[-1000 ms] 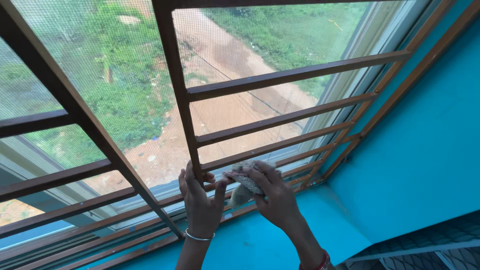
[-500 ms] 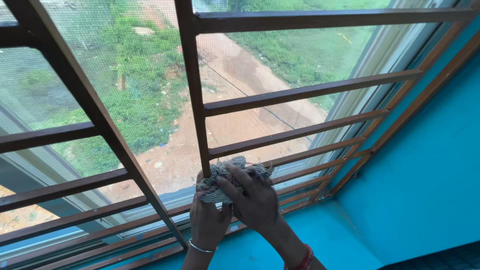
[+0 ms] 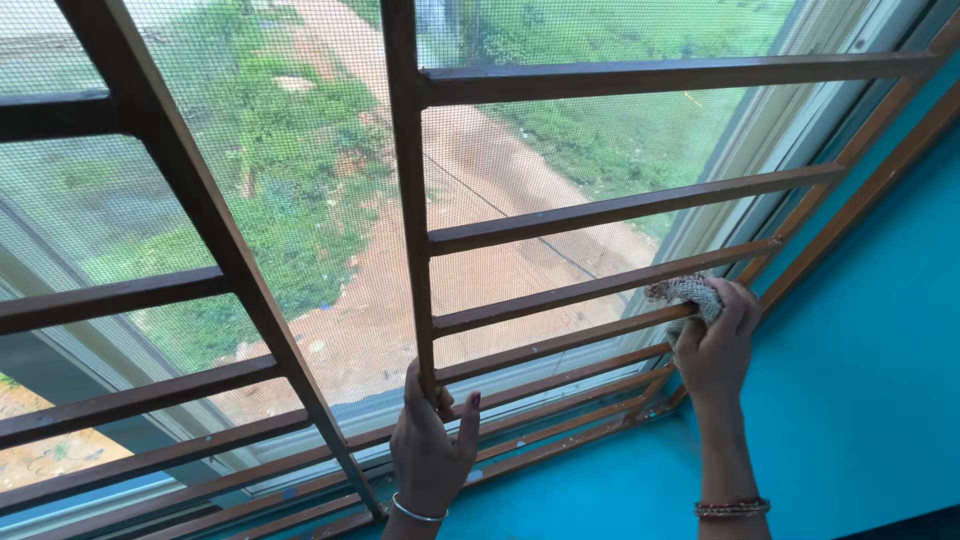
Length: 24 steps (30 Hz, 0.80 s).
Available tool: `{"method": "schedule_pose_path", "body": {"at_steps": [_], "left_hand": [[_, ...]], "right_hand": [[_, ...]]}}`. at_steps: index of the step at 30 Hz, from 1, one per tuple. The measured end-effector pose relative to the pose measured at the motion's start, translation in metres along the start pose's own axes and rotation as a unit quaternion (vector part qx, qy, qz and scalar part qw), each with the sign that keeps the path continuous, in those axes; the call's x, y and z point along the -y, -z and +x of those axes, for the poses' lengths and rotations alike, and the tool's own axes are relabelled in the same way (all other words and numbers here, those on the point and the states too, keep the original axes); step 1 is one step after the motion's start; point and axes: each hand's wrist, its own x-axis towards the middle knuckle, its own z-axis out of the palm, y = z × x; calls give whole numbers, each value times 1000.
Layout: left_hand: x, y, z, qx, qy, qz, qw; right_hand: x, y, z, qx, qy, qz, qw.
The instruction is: The person wipes the metal bars and the lower interior ledge of a window frame by hand using a cloth.
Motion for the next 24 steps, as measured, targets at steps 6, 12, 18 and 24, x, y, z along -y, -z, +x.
{"method": "schedule_pose_path", "body": {"at_steps": [6,12,18,24], "left_hand": [[1,-2,0,-12,-12,10,1000],[7,5,-7,-32,-40,-9,999],[3,9,-9,-5,5,-22,1000],[7,-3,-6,-22,6,18,1000]], "right_hand": [[99,-27,-32,37,16,72,997],[227,-29,-65,134,76,249,956],[219,20,-31,182,73,344,918],[222,38,-3,1,105,258,961]]}}
